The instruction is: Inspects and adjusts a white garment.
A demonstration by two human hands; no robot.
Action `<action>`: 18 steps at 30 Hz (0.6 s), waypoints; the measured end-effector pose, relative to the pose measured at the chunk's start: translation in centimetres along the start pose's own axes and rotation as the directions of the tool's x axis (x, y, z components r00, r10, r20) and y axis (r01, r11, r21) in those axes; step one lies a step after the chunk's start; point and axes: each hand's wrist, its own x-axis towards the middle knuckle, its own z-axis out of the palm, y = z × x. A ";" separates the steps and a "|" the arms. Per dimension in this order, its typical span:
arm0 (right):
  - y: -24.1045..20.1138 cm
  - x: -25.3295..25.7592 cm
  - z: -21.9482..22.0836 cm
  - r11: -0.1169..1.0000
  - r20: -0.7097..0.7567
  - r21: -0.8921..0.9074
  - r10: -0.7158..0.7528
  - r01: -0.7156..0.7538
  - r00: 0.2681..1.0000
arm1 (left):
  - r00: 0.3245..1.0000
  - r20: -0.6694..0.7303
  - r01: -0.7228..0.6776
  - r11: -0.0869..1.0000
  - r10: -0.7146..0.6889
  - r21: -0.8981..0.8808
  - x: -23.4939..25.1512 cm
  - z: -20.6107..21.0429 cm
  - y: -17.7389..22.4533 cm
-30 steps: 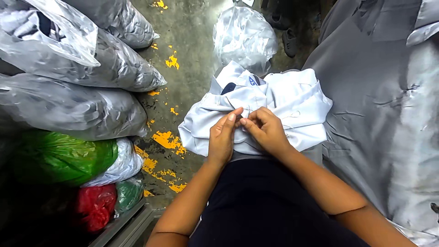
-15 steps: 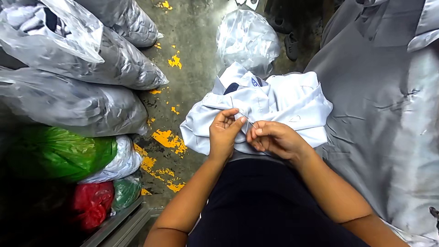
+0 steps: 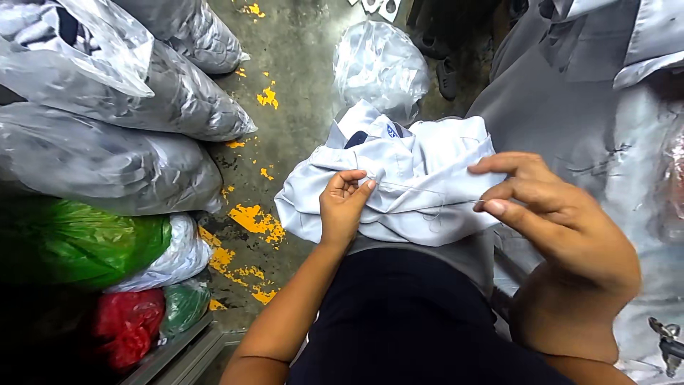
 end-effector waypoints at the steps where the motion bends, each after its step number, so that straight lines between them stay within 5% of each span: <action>1: 0.2 0.0 -0.1 0.979 0.043 0.205 -0.012 0.002 0.999 | 1.000 0.004 -0.009 1.000 0.009 0.003 0.0 0.0 0.0; 3: 1.1 0.4 0.2 0.840 0.183 0.536 -0.026 -0.078 0.983 | 1.000 0.010 -0.022 1.000 0.022 0.009 0.0 0.1 0.0; 4: 1.5 0.6 0.4 0.831 0.221 0.540 0.013 -0.133 0.975 | 1.000 0.014 -0.027 1.000 0.027 0.012 0.0 0.0 0.0; 6: 2.1 1.2 0.9 0.973 0.048 0.086 0.211 -0.215 0.976 | 0.999 0.023 -0.033 0.999 0.033 0.016 0.0 0.0 0.1; 7: 2.3 1.9 1.4 0.912 -0.119 -0.275 0.283 -0.306 0.952 | 0.999 0.026 -0.037 0.999 0.037 0.019 0.0 0.0 0.1; 9: 3.3 3.3 2.4 0.720 -0.308 -0.537 0.317 -0.439 0.897 | 0.999 0.033 -0.040 0.999 0.039 0.020 -0.1 -0.1 0.2; 15: 4.2 5.0 7.1 0.957 -0.060 -0.288 0.017 -0.034 0.998 | 0.997 0.065 -0.042 0.998 0.039 0.041 -0.2 -0.1 0.4; 18: 5.5 6.5 8.9 0.983 0.114 -0.179 -0.008 0.029 0.993 | 0.997 0.072 -0.043 0.997 0.039 0.057 -0.2 -0.1 0.4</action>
